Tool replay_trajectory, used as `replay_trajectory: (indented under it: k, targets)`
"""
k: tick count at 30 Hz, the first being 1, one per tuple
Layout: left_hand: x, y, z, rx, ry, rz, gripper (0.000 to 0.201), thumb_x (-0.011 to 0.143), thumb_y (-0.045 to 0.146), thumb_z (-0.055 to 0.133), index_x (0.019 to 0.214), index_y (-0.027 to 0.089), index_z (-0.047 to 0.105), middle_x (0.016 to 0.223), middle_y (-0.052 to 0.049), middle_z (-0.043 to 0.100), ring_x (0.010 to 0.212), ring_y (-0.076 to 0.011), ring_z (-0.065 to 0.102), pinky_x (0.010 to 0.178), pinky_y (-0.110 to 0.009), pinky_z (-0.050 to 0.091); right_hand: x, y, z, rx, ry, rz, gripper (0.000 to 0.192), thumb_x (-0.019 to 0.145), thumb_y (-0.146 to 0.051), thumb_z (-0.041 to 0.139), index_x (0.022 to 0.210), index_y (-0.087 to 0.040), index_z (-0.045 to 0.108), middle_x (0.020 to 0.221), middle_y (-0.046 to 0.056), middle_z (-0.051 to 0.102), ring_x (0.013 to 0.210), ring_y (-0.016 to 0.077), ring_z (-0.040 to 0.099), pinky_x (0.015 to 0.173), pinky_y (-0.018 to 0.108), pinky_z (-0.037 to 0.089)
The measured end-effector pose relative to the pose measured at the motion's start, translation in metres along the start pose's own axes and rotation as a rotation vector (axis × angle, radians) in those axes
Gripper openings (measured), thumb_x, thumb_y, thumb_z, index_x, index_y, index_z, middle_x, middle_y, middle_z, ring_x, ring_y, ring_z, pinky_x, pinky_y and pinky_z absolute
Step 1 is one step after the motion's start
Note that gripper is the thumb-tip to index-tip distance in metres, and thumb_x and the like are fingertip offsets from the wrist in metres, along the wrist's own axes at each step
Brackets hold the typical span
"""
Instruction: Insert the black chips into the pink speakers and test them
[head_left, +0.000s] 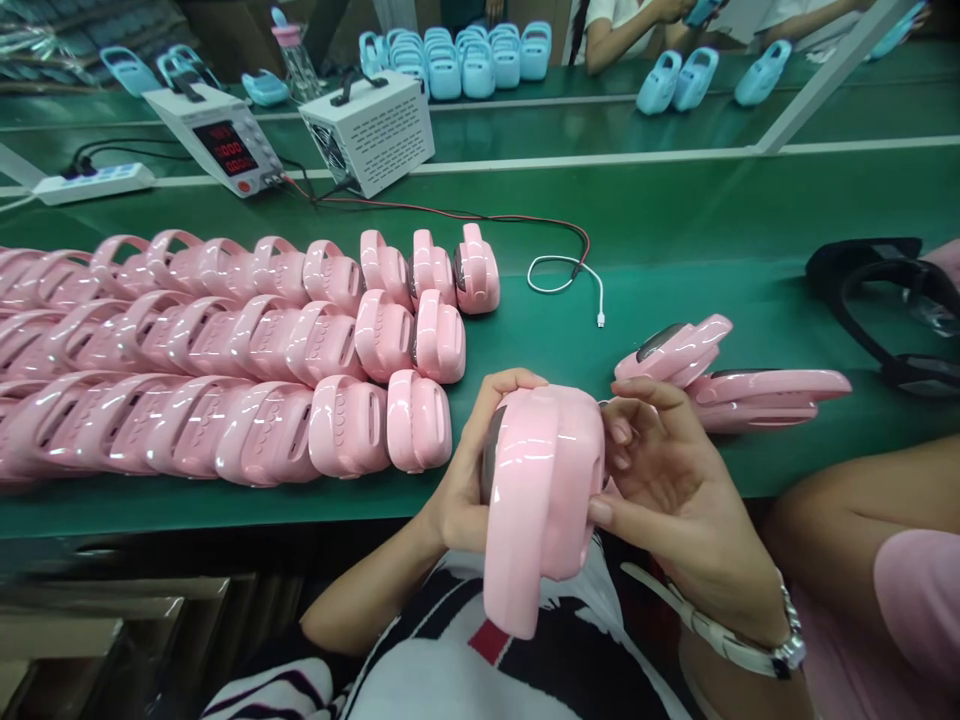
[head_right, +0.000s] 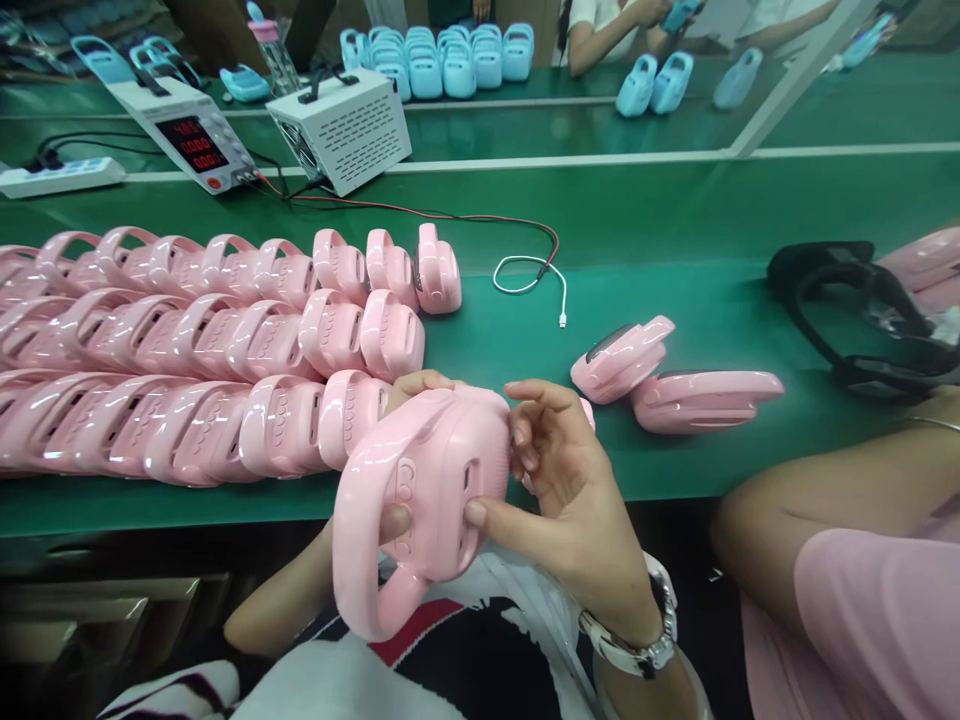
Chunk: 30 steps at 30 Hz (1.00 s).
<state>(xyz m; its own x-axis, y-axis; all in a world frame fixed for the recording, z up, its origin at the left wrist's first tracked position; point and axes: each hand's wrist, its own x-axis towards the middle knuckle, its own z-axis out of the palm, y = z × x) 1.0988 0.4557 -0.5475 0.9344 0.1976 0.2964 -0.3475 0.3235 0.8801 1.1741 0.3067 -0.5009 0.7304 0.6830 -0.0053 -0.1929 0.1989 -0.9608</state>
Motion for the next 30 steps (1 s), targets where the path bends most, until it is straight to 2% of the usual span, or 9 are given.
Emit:
replay_trajectory:
  k: [4,8,11,16,23,27,30]
  targets:
    - [0.004,0.004,0.001,-0.003,0.042,0.001,0.077,0.053,0.035,0.083,0.119,0.026,0.044,0.111,-0.005,0.049,0.093,-0.0210,0.053,0.080,-0.034,0.045,0.005,0.007,-0.008,0.044,-0.033,-0.010,0.060,0.064,-0.012,0.083,0.114,-0.036,0.062,0.089,-0.002,0.047,0.077,0.0113,0.046,0.068,0.019,0.046]
    - [0.010,0.009,0.003,0.073,-0.004,-0.044,0.081,0.053,0.026,0.081,0.122,0.026,0.040,0.107,-0.006,0.053,0.090,-0.0227,0.056,0.080,-0.037,0.047,0.007,0.014,-0.016,0.090,-0.018,-0.018,0.068,0.064,-0.016,0.084,0.123,-0.038,0.060,0.093,-0.002,0.050,0.079,0.0114,0.049,0.071,0.018,0.049]
    - [0.014,0.008,0.004,0.125,0.004,-0.016,0.083,0.045,0.026,0.083,0.119,0.023,0.045,0.111,-0.009,0.053,0.094,-0.0266,0.056,0.084,-0.041,0.047,0.004,0.015,-0.020,0.081,0.014,0.009,0.068,0.064,-0.017,0.084,0.123,-0.041,0.060,0.096,-0.001,0.051,0.081,0.0116,0.052,0.072,0.020,0.051]
    - [0.015,0.006,0.006,0.123,0.029,-0.002,0.084,0.041,0.030,0.086,0.116,0.022,0.049,0.116,-0.011,0.053,0.101,-0.0313,0.054,0.089,-0.044,0.047,-0.001,0.015,-0.021,0.062,0.059,0.030,0.069,0.064,-0.015,0.084,0.123,-0.041,0.060,0.101,0.000,0.052,0.086,0.0124,0.055,0.077,0.020,0.054]
    - [0.010,0.012,0.006,0.147,0.034,-0.042,0.080,0.048,0.030,0.081,0.120,0.023,0.045,0.114,-0.010,0.054,0.098,-0.0286,0.055,0.089,-0.044,0.046,0.001,0.017,-0.017,0.071,0.053,0.035,0.063,0.062,-0.011,0.083,0.115,-0.040,0.065,0.095,-0.002,0.056,0.084,0.0105,0.057,0.077,0.016,0.054]
    - [0.010,0.013,0.004,0.179,0.016,-0.041,0.086,0.042,0.029,0.084,0.119,0.023,0.047,0.115,-0.009,0.053,0.100,-0.0289,0.053,0.090,-0.043,0.045,0.000,0.017,-0.018,0.074,0.057,0.030,0.061,0.060,-0.011,0.083,0.112,-0.039,0.067,0.094,-0.002,0.060,0.083,0.0108,0.059,0.073,0.016,0.054]
    - [0.012,0.013,0.003,0.208,0.017,-0.040,0.084,0.043,0.031,0.083,0.118,0.023,0.047,0.115,-0.009,0.052,0.101,-0.0291,0.053,0.092,-0.043,0.044,0.000,0.018,-0.018,0.077,0.067,0.036,0.060,0.059,-0.011,0.083,0.110,-0.039,0.068,0.093,-0.002,0.062,0.082,0.0115,0.060,0.072,0.016,0.054]
